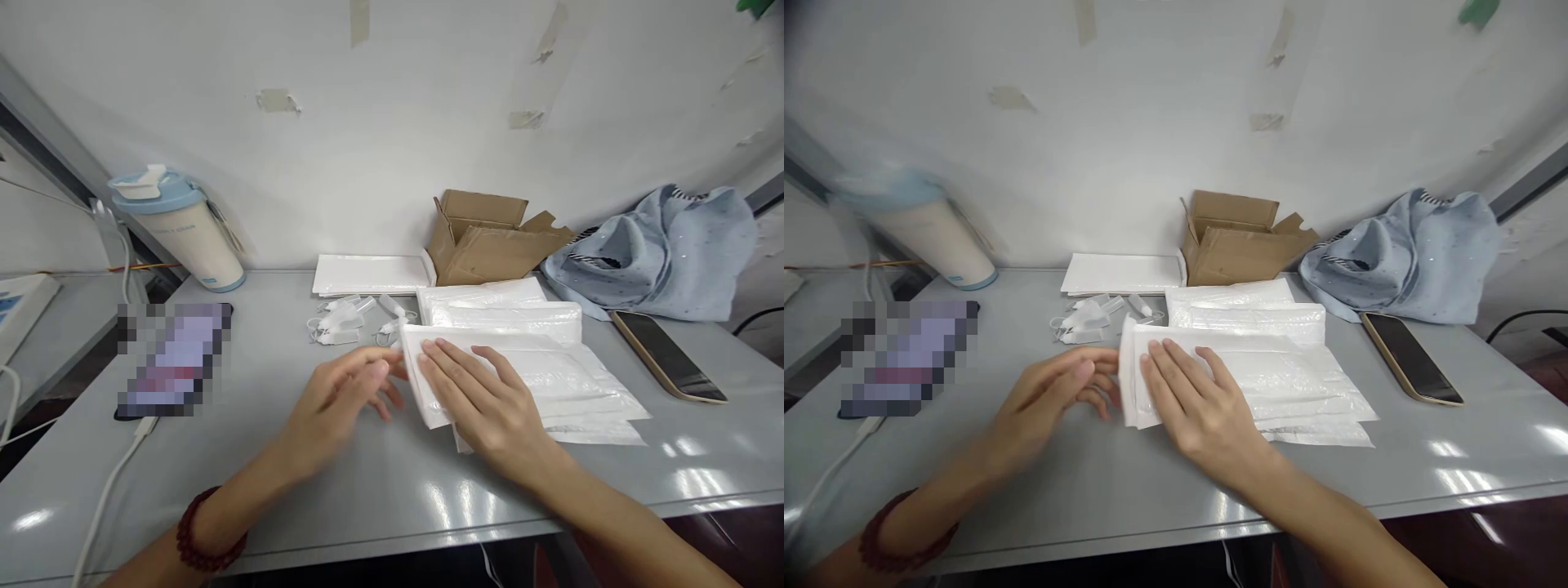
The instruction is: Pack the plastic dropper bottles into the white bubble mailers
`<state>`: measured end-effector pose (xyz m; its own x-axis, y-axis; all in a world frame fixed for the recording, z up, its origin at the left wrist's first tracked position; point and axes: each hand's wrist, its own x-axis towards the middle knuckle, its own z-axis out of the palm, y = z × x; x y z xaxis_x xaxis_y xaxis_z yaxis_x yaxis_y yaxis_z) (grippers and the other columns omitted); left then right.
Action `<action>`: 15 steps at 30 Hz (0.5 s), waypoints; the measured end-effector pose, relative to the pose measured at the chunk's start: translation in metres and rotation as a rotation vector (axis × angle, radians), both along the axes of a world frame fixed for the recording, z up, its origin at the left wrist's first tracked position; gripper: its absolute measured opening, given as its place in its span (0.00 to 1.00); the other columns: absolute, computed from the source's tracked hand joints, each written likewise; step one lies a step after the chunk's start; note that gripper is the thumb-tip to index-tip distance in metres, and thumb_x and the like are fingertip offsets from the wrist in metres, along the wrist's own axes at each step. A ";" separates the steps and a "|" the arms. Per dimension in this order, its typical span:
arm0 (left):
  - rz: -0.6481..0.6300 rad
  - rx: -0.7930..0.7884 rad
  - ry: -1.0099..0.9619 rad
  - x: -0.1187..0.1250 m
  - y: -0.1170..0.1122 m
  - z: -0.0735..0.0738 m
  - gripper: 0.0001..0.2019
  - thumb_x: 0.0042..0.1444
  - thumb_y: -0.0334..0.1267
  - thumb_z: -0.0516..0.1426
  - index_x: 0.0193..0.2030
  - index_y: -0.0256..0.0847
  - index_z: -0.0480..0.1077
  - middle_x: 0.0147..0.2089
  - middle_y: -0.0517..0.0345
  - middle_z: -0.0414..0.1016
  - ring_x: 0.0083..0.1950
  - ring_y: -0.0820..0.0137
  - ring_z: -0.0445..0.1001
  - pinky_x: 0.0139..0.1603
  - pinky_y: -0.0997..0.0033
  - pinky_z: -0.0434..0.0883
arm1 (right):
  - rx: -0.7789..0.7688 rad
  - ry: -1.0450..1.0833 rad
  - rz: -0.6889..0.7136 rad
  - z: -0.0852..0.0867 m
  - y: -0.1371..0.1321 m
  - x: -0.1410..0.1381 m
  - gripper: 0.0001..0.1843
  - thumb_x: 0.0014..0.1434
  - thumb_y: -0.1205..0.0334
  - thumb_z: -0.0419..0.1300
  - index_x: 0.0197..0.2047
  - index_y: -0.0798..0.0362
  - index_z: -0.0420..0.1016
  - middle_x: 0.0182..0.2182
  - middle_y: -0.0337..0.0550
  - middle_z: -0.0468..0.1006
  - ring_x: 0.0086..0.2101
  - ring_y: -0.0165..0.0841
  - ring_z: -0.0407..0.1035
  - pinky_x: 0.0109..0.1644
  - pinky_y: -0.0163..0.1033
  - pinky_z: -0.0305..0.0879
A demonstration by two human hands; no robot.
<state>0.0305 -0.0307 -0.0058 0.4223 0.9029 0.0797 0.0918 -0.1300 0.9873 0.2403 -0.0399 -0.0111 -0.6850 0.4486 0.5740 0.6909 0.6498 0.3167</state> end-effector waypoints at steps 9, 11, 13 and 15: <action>0.253 1.256 0.627 0.012 0.000 -0.025 0.14 0.56 0.23 0.56 0.49 0.33 0.68 0.46 0.43 0.71 0.52 0.58 0.71 0.48 0.59 0.75 | -0.030 0.268 0.227 0.000 -0.001 -0.002 0.14 0.55 0.80 0.48 0.44 0.61 0.66 0.36 0.56 0.79 0.45 0.38 0.73 0.41 0.44 0.75; 0.226 1.253 0.629 0.012 -0.002 -0.028 0.13 0.56 0.21 0.55 0.48 0.32 0.68 0.49 0.41 0.71 0.57 0.56 0.68 0.53 0.57 0.73 | -0.011 0.307 0.269 0.002 -0.001 -0.003 0.14 0.55 0.79 0.48 0.43 0.59 0.64 0.34 0.54 0.79 0.43 0.37 0.74 0.38 0.43 0.75; 0.169 1.231 0.612 0.010 -0.002 -0.031 0.13 0.57 0.21 0.54 0.48 0.32 0.66 0.52 0.40 0.72 0.59 0.57 0.68 0.56 0.56 0.71 | 0.045 0.286 0.271 0.006 -0.002 -0.003 0.14 0.55 0.78 0.50 0.44 0.60 0.65 0.32 0.53 0.78 0.39 0.37 0.74 0.35 0.41 0.74; 0.139 1.222 0.568 0.010 -0.002 -0.033 0.14 0.58 0.21 0.53 0.50 0.32 0.65 0.51 0.43 0.75 0.57 0.60 0.71 0.57 0.57 0.71 | 0.074 0.243 0.244 0.011 -0.005 -0.003 0.13 0.55 0.77 0.51 0.43 0.59 0.68 0.31 0.52 0.78 0.37 0.36 0.74 0.33 0.40 0.73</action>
